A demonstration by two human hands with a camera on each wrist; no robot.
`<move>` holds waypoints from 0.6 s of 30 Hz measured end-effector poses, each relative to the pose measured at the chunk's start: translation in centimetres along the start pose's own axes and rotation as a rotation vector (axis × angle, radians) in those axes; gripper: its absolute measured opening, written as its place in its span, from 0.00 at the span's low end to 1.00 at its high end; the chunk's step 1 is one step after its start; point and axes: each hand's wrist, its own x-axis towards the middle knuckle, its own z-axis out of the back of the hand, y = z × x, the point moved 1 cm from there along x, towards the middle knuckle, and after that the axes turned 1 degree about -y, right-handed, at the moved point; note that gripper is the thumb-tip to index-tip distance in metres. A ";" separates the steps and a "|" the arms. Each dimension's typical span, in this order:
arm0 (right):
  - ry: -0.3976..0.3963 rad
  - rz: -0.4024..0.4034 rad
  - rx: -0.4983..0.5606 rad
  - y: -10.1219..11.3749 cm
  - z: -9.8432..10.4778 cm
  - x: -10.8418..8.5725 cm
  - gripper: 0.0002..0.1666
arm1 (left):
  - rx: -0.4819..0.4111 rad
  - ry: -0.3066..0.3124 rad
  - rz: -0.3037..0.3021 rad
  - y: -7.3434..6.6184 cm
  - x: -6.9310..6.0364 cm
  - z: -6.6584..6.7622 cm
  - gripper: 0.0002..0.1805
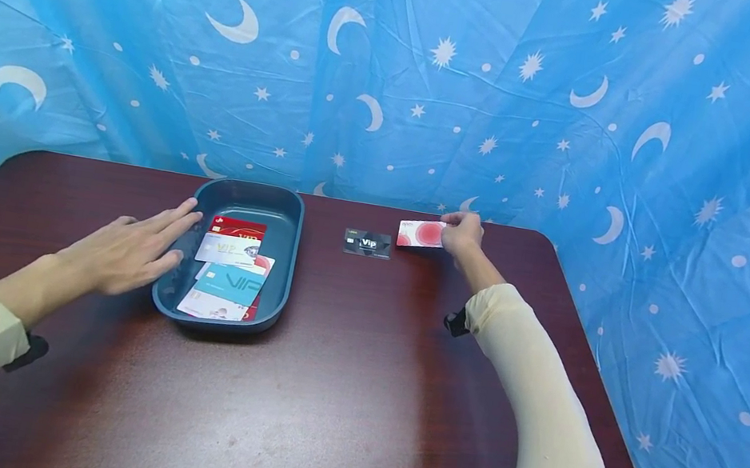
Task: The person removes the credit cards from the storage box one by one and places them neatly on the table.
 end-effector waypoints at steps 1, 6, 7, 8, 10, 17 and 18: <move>0.004 -0.005 -0.002 -0.1 0.0 0.0 0.21 | 0.001 0.000 -0.001 0.0 0.0 0.0 0.39; 0.031 -0.016 -0.020 -0.6 0.0 -0.1 0.20 | 0.001 -0.001 -0.002 0.1 0.0 0.0 0.39; 0.041 -0.020 -0.022 -0.7 0.0 -0.1 0.20 | 0.000 -0.001 -0.002 0.1 -0.1 0.0 0.39; 0.048 -0.021 -0.026 -0.8 0.0 -0.1 0.20 | -0.002 -0.001 -0.002 0.1 -0.1 0.0 0.39; 0.056 -0.027 -0.031 -0.9 -0.1 -0.2 0.20 | -0.006 -0.002 -0.003 0.1 -0.1 0.0 0.38; 0.070 -0.019 -0.046 -1.5 -0.5 -0.2 0.20 | -0.006 -0.003 -0.006 0.0 -0.1 0.1 0.38; 0.071 -0.016 -0.053 -1.5 -0.6 -0.2 0.20 | -0.005 -0.003 -0.005 0.0 -0.1 0.1 0.38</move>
